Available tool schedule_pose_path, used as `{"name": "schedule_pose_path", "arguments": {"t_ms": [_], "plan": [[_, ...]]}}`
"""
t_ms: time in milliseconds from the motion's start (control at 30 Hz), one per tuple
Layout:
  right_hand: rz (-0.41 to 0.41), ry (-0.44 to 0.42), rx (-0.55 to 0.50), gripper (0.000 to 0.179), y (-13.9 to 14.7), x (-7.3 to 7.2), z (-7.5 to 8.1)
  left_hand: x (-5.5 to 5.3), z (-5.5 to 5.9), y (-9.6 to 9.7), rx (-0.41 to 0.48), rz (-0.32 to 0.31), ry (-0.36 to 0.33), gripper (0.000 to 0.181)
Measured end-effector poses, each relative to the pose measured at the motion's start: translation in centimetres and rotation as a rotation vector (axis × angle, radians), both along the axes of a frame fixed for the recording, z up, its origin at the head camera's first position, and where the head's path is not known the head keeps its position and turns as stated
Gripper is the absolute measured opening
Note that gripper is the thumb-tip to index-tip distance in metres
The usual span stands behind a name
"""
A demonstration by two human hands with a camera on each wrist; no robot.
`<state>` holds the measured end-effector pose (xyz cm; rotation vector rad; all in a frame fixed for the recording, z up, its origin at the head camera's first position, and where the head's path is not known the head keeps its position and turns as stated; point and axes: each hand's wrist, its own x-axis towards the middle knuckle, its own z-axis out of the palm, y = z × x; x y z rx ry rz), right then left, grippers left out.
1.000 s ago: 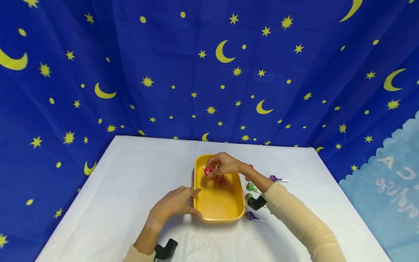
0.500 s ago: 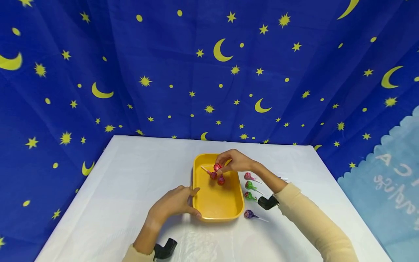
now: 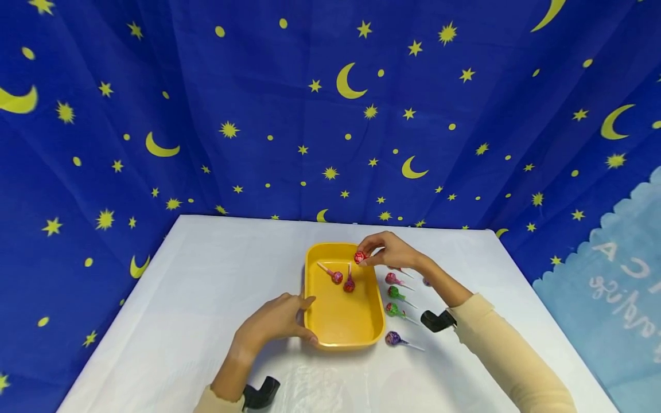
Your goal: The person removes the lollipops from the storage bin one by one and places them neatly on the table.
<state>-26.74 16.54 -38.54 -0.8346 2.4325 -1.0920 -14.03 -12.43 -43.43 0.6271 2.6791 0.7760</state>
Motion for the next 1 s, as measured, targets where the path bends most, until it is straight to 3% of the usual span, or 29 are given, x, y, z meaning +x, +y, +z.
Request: {"name": "schedule_pose_path", "arguments": {"t_ms": [367, 1000], "plan": [[-0.042, 0.062, -0.004, 0.025, 3.3, 0.6, -0.3, 0.1, 0.0, 0.0, 0.002, 0.0, 0.017, 0.086], [-0.147, 0.038, -0.006, 0.026, 7.7, 1.4, -3.7, 0.0, -0.1, 0.1, 0.013, 0.015, 0.008, 0.085]]}}
